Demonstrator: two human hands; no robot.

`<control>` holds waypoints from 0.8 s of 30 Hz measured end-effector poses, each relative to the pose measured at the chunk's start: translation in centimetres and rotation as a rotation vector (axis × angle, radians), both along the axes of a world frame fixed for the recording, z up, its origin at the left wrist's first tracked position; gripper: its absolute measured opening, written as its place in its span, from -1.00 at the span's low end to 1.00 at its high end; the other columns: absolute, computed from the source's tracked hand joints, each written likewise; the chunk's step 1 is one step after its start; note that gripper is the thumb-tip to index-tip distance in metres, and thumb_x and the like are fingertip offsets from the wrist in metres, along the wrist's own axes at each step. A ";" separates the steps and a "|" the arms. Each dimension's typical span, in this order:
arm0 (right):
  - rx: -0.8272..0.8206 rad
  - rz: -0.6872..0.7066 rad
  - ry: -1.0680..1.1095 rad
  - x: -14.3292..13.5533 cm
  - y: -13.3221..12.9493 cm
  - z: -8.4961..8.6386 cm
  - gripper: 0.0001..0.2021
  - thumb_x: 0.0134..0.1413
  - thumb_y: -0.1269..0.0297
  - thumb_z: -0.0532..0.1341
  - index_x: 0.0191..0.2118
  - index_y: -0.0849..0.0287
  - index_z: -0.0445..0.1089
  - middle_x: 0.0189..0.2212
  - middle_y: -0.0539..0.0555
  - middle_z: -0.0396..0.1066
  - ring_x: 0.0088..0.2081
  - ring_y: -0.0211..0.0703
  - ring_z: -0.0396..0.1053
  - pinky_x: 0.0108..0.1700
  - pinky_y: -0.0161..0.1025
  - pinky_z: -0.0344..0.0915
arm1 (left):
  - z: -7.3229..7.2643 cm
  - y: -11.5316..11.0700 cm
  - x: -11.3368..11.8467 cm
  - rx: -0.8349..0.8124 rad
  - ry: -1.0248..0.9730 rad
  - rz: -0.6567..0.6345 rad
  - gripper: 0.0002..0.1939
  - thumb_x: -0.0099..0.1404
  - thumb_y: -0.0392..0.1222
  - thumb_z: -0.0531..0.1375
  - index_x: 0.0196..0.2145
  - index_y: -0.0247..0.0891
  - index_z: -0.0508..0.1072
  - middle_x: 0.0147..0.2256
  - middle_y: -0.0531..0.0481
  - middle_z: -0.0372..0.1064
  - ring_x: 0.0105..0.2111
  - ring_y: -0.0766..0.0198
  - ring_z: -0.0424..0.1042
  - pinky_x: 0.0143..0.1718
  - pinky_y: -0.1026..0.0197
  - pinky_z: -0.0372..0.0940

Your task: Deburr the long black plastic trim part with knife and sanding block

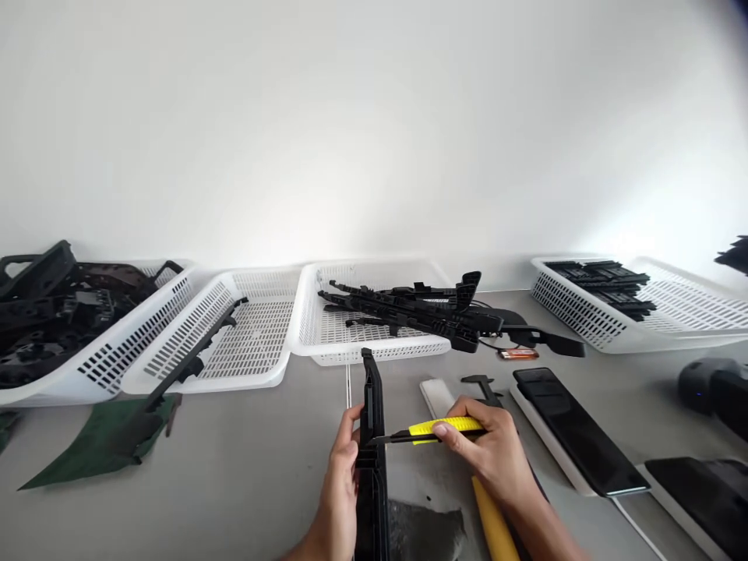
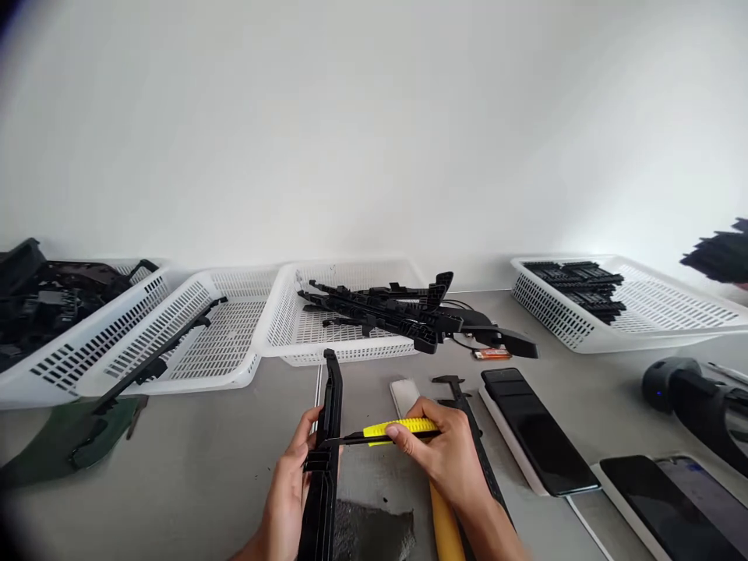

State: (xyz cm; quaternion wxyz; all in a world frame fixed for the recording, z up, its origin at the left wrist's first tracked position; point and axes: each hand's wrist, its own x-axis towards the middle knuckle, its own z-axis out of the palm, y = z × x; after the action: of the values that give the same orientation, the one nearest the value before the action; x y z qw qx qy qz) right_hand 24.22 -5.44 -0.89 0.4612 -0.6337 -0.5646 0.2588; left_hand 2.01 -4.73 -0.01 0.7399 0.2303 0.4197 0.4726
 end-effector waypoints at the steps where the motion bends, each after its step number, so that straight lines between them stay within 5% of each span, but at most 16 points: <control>1: 0.000 -0.009 -0.007 0.0 0.0 -0.1 -0.45 0.08 -0.24 0.37 -0.55 0.18 0.41 -0.64 -0.06 0.17 -0.56 -0.27 0.08 -0.50 -0.30 -0.01 | -0.3 0.0 -0.1 0.007 0.004 0.007 -0.45 0.31 0.22 0.27 0.17 -0.02 0.52 -0.01 -0.03 0.62 0.02 -0.02 0.54 -0.06 0.17 0.36; 7: 0.042 -0.036 -0.008 -0.2 0.3 -0.6 -0.41 0.06 -0.31 0.35 -0.56 0.17 0.40 -0.63 -0.04 0.21 -0.54 -0.23 0.13 -0.48 -0.30 0.02 | -2.3 1.0 -0.1 0.078 -0.014 0.034 -0.36 0.21 0.18 0.36 0.20 -0.05 0.55 0.08 -0.08 0.60 0.12 -0.09 0.52 0.00 0.16 0.38; 11: 0.072 -0.006 -0.003 -0.5 0.3 -0.7 -0.40 0.05 -0.34 0.34 -0.57 0.16 0.35 -0.64 -0.05 0.18 -0.56 -0.24 0.11 -0.51 -0.30 0.00 | -2.6 1.9 0.1 0.106 -0.030 0.038 -0.37 0.20 0.19 0.36 0.19 -0.04 0.56 0.15 -0.10 0.56 0.25 -0.14 0.42 0.18 0.09 0.32; 16: 0.105 -0.008 -0.059 -0.5 0.4 -1.0 -0.43 0.10 -0.32 0.33 -0.52 0.15 0.43 -0.59 0.00 0.33 -0.52 -0.18 0.24 -0.46 -0.29 0.11 | -2.9 2.5 0.3 0.122 -0.052 0.070 -0.36 0.13 0.21 0.40 0.12 -0.07 0.62 0.14 -0.13 0.57 0.25 -0.17 0.41 0.14 0.10 0.34; 20: 0.122 -0.035 -0.065 -0.6 0.3 -0.9 -0.46 0.13 -0.31 0.30 -0.46 0.13 0.45 -0.54 0.01 0.36 -0.49 -0.15 0.28 -0.43 -0.28 0.15 | -3.9 2.5 0.4 0.060 -0.094 0.087 -0.41 0.05 0.25 0.43 -0.02 -0.09 0.68 -0.14 -0.09 0.64 -0.12 -0.01 0.58 -0.19 0.18 0.40; 24: 0.074 0.021 -0.079 -0.8 0.2 -0.4 -0.52 0.19 -0.26 0.28 -0.40 0.12 0.44 -0.48 0.00 0.36 -0.44 -0.13 0.30 -0.38 -0.28 0.17 | -4.5 2.2 0.4 -0.052 -0.100 0.071 -0.35 0.00 0.28 0.47 -0.02 -0.09 0.64 -0.51 0.09 0.43 -0.57 0.33 0.29 -0.51 0.29 0.20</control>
State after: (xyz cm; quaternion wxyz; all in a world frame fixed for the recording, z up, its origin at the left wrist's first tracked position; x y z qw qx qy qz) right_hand 23.42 -5.19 -1.30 0.4588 -0.6201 -0.5981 0.2173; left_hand 2.43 -2.48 -4.51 0.7484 0.1721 0.4025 0.4983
